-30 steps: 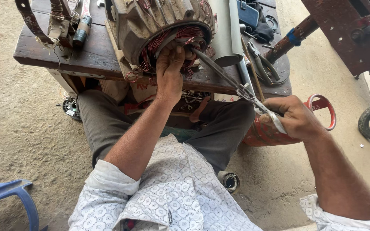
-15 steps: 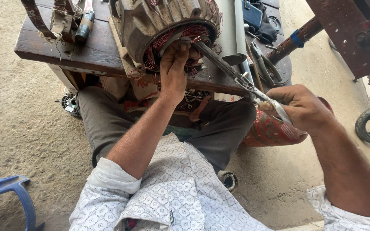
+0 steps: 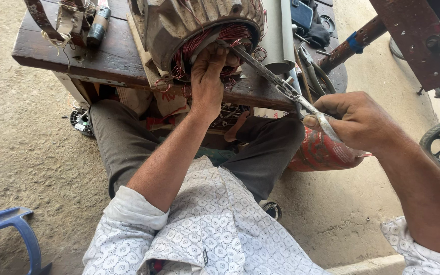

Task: The person inserts gray insulating paper into the slots of a motor stator, tucks it around copper windings, and trims excess with shears. They repeat this process for multiple slots, adjusting the stator orientation and using both hands to seat the insulation.

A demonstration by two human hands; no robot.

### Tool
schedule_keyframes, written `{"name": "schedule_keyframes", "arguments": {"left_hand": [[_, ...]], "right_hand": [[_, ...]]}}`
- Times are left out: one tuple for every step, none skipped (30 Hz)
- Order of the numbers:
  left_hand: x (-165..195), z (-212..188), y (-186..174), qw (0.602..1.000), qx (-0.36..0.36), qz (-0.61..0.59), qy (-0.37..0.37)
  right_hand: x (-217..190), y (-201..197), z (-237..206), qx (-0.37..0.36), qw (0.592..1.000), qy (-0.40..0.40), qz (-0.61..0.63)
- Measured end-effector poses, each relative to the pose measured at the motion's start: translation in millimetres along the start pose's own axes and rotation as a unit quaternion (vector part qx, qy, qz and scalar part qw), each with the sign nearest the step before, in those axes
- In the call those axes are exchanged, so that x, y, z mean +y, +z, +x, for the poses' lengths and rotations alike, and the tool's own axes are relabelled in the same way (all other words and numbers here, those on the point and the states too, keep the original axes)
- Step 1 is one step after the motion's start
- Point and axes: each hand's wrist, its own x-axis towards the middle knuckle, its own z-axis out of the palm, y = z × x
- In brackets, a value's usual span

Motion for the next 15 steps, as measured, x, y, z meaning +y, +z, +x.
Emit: {"name": "schedule_keyframes", "arguments": {"left_hand": [[0.4,-0.3,0.2,1.0,0.002,0.005,-0.003],[0.4,-0.2,0.6,1.0,0.004,0.011,-0.004],[0.4,0.0,0.8,1.0,0.001,0.004,-0.001],[0.0,0.2,1.2,1.0,-0.002,-0.003,0.001],[-0.3,0.7,1.2,1.0,-0.004,-0.01,0.005],[-0.9,1.0,1.3,1.0,0.001,-0.005,0.005],[-1.7,1.6,1.4,1.0,0.006,-0.001,0.005],[-2.5,1.9,1.2,1.0,0.011,0.004,0.004],[-3.2,2.5,1.1,1.0,0.015,0.002,-0.003],[-3.9,2.8,0.8,1.0,0.019,0.0,-0.011],[-4.7,2.9,0.5,1.0,0.023,-0.002,-0.018],[-5.3,3.2,0.2,1.0,0.021,-0.006,-0.018],[-6.0,2.7,0.0,1.0,0.02,-0.011,-0.017],[-6.2,3.0,-0.3,1.0,0.019,-0.016,-0.015],[-6.7,3.0,-0.2,1.0,0.015,-0.025,-0.01]], "right_hand": [[1.4,-0.1,0.7,-0.004,1.0,-0.01,-0.003],[3.0,-0.5,2.2,-0.008,1.0,-0.021,-0.006],[4.8,-0.4,4.3,-0.006,1.0,-0.026,-0.001],[6.7,-0.6,6.4,-0.004,1.0,-0.031,0.004],[8.7,-1.0,8.2,-0.002,0.999,-0.036,0.009],[10.9,-1.9,9.1,-0.004,0.999,-0.036,0.01],[13.1,-2.6,10.0,-0.006,0.999,-0.036,0.013],[15.3,-3.2,10.5,-0.009,0.999,-0.035,0.015],[17.5,-4.7,10.6,-0.02,0.999,-0.03,0.038],[19.6,-5.9,10.4,-0.031,0.997,-0.024,0.062],[21.6,-7.2,9.7,-0.041,0.995,-0.018,0.085],[23.1,-8.2,10.1,-0.049,0.993,-0.006,0.104],[24.6,-8.6,10.2,-0.056,0.991,0.007,0.123],[25.7,-10.4,9.7,-0.062,0.988,0.018,0.141],[26.6,-12.4,6.8,-0.064,0.985,0.01,0.162]]}}
